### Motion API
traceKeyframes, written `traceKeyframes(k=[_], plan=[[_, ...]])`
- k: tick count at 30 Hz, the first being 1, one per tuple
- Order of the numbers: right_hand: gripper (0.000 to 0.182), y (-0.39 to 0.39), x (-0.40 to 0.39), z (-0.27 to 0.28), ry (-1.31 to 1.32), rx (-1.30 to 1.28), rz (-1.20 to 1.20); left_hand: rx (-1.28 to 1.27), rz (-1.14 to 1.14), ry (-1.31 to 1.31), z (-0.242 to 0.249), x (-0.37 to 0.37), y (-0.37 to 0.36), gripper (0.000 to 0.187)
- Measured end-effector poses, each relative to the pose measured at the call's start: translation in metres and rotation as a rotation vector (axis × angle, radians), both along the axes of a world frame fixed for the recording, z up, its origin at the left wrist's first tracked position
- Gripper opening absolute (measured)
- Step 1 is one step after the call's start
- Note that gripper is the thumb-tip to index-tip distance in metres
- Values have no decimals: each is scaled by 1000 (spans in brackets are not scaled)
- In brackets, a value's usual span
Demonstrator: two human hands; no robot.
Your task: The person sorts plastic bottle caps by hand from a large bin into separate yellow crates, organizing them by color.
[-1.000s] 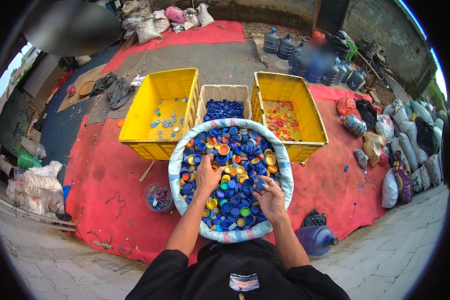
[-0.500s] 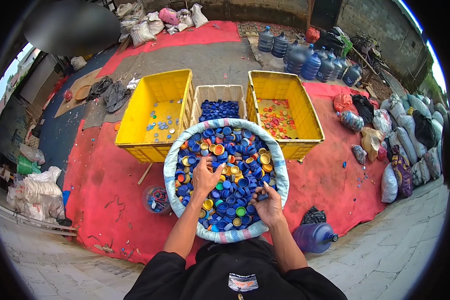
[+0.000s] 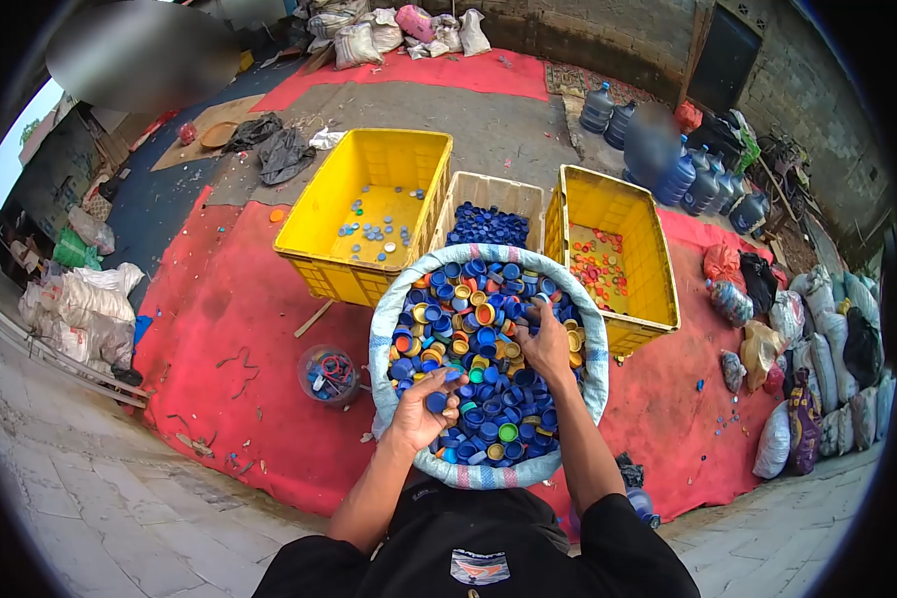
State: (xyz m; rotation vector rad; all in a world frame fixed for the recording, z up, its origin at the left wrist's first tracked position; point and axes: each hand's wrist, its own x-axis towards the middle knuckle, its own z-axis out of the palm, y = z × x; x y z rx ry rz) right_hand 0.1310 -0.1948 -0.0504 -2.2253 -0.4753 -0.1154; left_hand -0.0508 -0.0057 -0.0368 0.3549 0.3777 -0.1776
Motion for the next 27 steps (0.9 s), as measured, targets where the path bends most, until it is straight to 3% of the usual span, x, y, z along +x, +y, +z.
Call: traceKeyframes(k=[6, 13, 17, 19, 22, 27], plan=[[61, 18, 14, 17, -35, -250, -18, 108, 81, -3, 4, -24, 3, 39], [55, 24, 18, 10, -28, -285, -30, 149, 97, 42, -4, -29, 3, 33], [51, 17, 17, -2, 84, 133, -67, 145, 90, 30, 14, -22, 1, 26], [39, 18, -3, 26, 533, 608, -96, 128, 80, 9, 16, -14, 3, 24], [32, 4, -13, 16, 986, 1225, 27, 141, 81, -4, 17, 0, 4, 24], [45, 6, -53, 33, 1108, 1472, -51, 91, 102, 17, 10, 26, -5, 30]])
